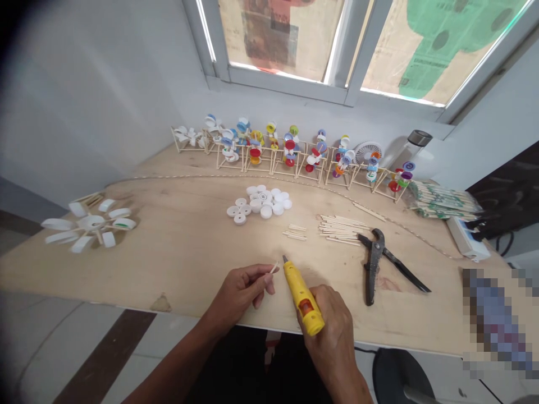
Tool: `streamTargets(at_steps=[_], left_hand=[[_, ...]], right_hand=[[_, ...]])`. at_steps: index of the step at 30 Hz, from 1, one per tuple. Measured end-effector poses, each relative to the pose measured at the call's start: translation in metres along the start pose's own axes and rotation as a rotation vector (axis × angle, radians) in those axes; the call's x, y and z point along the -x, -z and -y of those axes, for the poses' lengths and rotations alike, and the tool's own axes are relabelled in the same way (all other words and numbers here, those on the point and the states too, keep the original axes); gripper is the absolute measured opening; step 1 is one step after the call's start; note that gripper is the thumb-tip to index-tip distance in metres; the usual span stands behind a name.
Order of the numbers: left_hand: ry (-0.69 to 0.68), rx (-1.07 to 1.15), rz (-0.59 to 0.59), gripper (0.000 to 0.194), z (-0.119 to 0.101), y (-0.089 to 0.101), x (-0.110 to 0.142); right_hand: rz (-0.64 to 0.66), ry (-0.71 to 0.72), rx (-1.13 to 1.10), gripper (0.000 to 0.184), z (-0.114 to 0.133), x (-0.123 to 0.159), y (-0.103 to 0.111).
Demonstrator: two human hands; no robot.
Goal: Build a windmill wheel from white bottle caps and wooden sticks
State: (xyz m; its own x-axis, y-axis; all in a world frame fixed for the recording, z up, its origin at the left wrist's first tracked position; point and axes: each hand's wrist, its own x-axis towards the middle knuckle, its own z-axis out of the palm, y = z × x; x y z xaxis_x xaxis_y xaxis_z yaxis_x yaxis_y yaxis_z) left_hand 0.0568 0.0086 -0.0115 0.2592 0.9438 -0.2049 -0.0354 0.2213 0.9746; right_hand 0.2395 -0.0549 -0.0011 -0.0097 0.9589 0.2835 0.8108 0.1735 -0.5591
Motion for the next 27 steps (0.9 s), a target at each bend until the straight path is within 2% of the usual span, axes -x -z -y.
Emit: streamTargets(at_steps=[8, 14, 17, 21, 22, 24, 27], left_hand=[[-0.007, -0.015, 0.01, 0.033, 0.0, 0.0, 0.001], [-0.011, -0.017, 0.002, 0.033, -0.001, 0.0, 0.0], [-0.009, -0.022, -0.005, 0.033, -0.002, 0.0, 0.0], [-0.006, -0.019, -0.04, 0.032, -0.004, 0.0, 0.002], [-0.004, -0.021, -0.048, 0.032, -0.005, 0.0, 0.002], [-0.002, -0.027, -0.052, 0.031, -0.006, 0.0, 0.003], [-0.011, -0.043, -0.049, 0.029, -0.007, 0.001, 0.003]], right_hand=[[0.076, -0.038, -0.3, 0.008, 0.015, 0.002, 0.013], [0.08, 0.07, -0.297, 0.006, 0.015, 0.001, 0.013], [-0.002, 0.074, -0.234, 0.011, 0.024, 0.0, 0.03], [-0.266, 0.155, -0.1, 0.019, 0.036, 0.002, 0.06], [-0.29, 0.198, -0.085, 0.018, 0.037, 0.003, 0.063], [-0.223, 0.281, -0.082, 0.018, 0.038, 0.003, 0.063], [-0.012, 0.35, -0.124, 0.021, 0.035, 0.003, 0.05]])
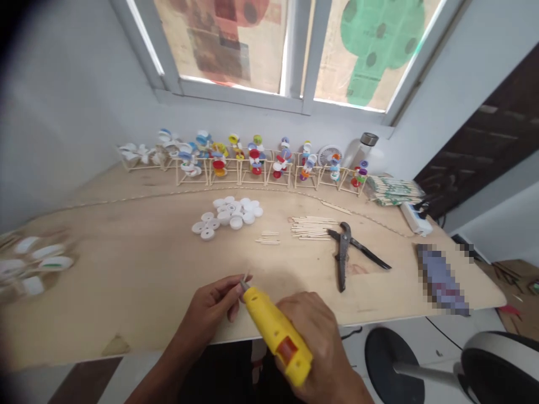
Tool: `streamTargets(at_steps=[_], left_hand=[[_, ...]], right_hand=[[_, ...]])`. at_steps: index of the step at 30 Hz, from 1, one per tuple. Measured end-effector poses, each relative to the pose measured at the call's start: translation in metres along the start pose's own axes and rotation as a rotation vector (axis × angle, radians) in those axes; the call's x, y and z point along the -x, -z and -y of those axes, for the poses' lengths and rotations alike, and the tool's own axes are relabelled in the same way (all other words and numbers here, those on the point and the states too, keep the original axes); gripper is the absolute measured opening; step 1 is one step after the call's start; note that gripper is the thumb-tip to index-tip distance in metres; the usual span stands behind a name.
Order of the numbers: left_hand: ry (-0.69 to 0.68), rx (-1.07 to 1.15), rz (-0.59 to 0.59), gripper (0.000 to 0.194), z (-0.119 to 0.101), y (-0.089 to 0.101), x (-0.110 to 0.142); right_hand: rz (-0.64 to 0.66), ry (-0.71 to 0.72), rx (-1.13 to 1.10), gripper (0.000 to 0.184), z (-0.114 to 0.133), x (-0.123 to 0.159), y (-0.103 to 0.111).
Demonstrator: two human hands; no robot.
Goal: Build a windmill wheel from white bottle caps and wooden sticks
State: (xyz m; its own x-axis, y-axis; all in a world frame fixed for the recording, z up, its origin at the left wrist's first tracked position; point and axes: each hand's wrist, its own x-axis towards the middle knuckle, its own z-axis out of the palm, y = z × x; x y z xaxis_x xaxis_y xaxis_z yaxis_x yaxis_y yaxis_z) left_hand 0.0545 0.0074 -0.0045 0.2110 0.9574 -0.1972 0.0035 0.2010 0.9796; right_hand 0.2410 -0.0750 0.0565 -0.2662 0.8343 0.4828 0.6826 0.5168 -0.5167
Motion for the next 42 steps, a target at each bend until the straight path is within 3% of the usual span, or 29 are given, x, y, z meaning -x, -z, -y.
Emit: streamTargets(at_steps=[2, 5, 10, 13, 17, 20, 29, 34, 39, 42], left_hand=[[0.001, -0.01, 0.004, 0.028, 0.0, 0.001, 0.0], [0.01, -0.021, 0.005, 0.03, 0.0, 0.001, -0.001], [-0.004, -0.024, 0.002, 0.029, 0.002, 0.001, 0.0], [-0.007, -0.033, 0.009, 0.03, 0.004, 0.001, 0.001], [-0.002, -0.036, 0.007, 0.031, 0.006, 0.001, 0.001], [0.007, -0.043, -0.004, 0.031, 0.006, 0.001, 0.001], [-0.009, -0.043, 0.002, 0.03, 0.004, 0.0, -0.001], [-0.01, -0.008, 0.009, 0.03, 0.004, -0.001, 0.001], [-0.001, 0.055, 0.012, 0.032, -0.001, 0.0, 0.004], [-0.008, 0.083, -0.011, 0.034, -0.001, 0.0, 0.004]], right_hand=[[0.042, -0.013, -0.045, 0.022, -0.005, 0.004, -0.007], [-0.044, -0.05, -0.016, 0.026, -0.016, 0.015, -0.001], [-0.335, -0.099, 0.284, 0.034, -0.061, 0.036, 0.038], [-0.376, -0.128, 0.534, 0.028, -0.102, 0.043, 0.056], [-0.277, -0.07, 0.787, 0.019, -0.151, 0.046, 0.065], [-0.143, -0.074, 0.85, 0.021, -0.17, 0.044, 0.067], [0.069, -0.054, 0.846, 0.024, -0.188, 0.041, 0.07], [0.12, -0.039, 0.823, 0.041, -0.199, 0.048, 0.08], [0.088, 0.0, 0.841, 0.043, -0.206, 0.064, 0.099], [-0.029, 0.017, 0.823, 0.039, -0.187, 0.065, 0.104]])
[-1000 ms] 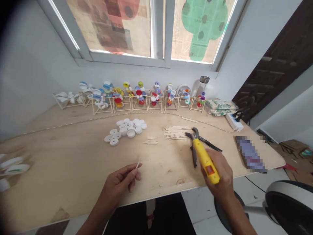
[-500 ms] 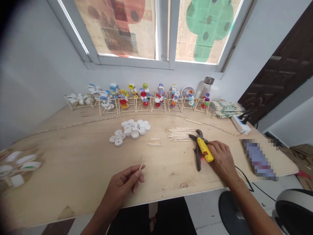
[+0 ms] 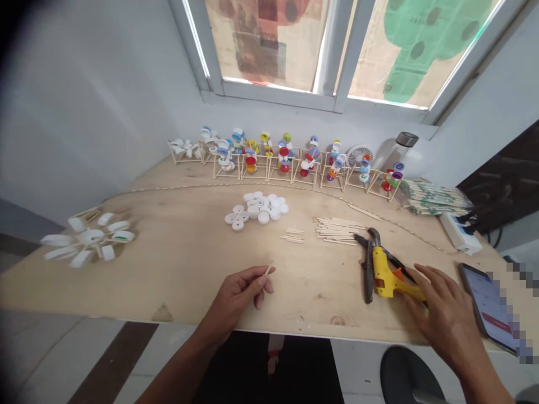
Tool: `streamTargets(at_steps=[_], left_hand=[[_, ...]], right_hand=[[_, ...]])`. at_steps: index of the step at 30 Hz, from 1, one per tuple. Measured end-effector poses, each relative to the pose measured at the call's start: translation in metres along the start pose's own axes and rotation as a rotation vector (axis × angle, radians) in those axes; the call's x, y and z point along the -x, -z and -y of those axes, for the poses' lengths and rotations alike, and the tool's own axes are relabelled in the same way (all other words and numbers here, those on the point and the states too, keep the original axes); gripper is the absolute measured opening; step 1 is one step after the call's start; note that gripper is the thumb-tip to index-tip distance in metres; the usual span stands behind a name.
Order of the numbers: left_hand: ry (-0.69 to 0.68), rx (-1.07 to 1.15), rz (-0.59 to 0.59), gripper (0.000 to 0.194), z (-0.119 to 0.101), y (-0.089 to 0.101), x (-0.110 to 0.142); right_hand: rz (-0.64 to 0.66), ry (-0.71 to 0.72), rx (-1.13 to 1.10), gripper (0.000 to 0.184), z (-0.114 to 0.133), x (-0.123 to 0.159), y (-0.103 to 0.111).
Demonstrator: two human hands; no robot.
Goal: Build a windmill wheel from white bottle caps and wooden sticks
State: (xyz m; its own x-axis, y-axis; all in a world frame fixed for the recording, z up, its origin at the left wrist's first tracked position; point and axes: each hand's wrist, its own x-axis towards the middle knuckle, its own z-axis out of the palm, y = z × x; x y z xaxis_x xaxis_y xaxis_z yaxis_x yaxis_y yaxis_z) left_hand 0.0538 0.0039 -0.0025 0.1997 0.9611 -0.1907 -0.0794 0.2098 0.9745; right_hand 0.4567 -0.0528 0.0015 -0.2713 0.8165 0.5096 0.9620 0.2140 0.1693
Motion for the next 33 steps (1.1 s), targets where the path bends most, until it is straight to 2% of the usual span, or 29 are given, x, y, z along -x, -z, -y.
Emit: streamTargets(at_steps=[2, 4, 6, 9, 11, 13, 21, 33], left_hand=[[-0.011, 0.016, -0.026, 0.033, 0.001, 0.0, 0.0], [-0.024, 0.031, -0.052, 0.032, 0.003, -0.002, 0.0], [-0.035, 0.056, -0.071, 0.032, 0.003, -0.003, 0.001], [-0.037, 0.112, -0.088, 0.03, 0.003, -0.007, 0.005], [-0.045, 0.151, -0.099, 0.025, 0.004, -0.009, 0.01], [-0.066, 0.186, -0.112, 0.022, 0.006, -0.011, 0.015], [-0.117, 0.261, -0.137, 0.018, 0.014, -0.016, 0.023], [-0.261, 0.051, -0.231, 0.009, 0.018, -0.012, 0.018]], right_hand=[[-0.059, -0.1, -0.107, 0.036, 0.027, -0.007, 0.013], [-0.133, -0.277, -0.268, 0.031, 0.069, -0.021, 0.022], [-0.076, -0.311, -0.515, 0.022, 0.117, -0.04, 0.024], [0.076, -0.309, -0.918, 0.018, 0.183, -0.071, 0.014], [0.142, -0.33, -1.09, 0.019, 0.213, -0.087, 0.004], [0.167, -0.39, -1.203, 0.019, 0.233, -0.097, -0.005], [0.242, -0.586, -1.585, 0.027, 0.266, -0.105, -0.013], [0.246, -0.891, -1.784, 0.023, 0.283, -0.118, -0.023]])
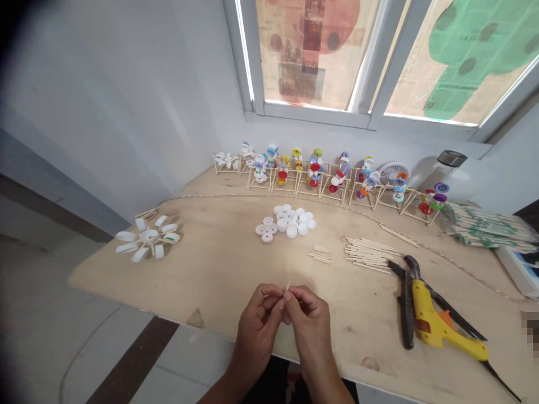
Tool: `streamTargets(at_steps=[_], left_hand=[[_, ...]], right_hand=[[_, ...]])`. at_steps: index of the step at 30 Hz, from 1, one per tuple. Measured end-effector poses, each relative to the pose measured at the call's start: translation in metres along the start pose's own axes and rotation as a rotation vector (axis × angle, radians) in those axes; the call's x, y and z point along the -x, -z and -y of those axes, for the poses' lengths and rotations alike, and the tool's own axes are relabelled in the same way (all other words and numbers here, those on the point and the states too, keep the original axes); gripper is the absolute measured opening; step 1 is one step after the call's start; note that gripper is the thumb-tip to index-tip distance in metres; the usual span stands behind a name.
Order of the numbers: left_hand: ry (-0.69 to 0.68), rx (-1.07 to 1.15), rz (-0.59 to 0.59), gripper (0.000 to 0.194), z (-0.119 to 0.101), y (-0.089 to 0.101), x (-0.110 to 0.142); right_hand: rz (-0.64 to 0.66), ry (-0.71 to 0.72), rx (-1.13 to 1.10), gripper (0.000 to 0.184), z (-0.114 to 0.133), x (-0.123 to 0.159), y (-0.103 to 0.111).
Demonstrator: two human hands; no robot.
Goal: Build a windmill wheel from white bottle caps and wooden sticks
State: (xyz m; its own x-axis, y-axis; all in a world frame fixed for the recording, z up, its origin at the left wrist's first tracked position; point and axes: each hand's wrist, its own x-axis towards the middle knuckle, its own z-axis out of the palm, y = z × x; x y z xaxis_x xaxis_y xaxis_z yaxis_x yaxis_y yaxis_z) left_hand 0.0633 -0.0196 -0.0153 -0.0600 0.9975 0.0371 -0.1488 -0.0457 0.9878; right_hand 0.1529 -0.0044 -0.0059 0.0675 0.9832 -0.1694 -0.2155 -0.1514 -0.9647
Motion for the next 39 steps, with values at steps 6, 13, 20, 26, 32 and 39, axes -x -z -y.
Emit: streamTargets(at_steps=[6, 13, 20, 26, 32, 39], left_hand=[[-0.169, -0.497, -0.036, 0.011, -0.017, 0.029, -0.033], [-0.191, -1.185, -0.04, 0.022, -0.019, 0.066, -0.119], [-0.188, -1.327, 0.041, 0.021, -0.013, 0.06, -0.133], [-0.172, -1.345, 0.064, 0.021, -0.013, 0.059, -0.129], [-0.175, -1.313, 0.085, 0.026, -0.014, 0.059, -0.127], [-0.174, -1.232, 0.184, 0.017, -0.022, 0.047, -0.095]], right_hand=[[-0.181, -0.018, 0.011, 0.027, 0.011, -0.008, 0.012], [-0.225, 0.009, 0.112, 0.029, -0.002, -0.01, 0.044], [-0.141, 0.055, 0.187, 0.026, -0.008, -0.007, 0.052], [-0.121, 0.064, 0.2, 0.025, -0.007, -0.007, 0.052], [-0.1, 0.078, 0.213, 0.025, -0.004, -0.005, 0.05], [-0.105, 0.086, 0.238, 0.026, 0.001, -0.001, 0.052]])
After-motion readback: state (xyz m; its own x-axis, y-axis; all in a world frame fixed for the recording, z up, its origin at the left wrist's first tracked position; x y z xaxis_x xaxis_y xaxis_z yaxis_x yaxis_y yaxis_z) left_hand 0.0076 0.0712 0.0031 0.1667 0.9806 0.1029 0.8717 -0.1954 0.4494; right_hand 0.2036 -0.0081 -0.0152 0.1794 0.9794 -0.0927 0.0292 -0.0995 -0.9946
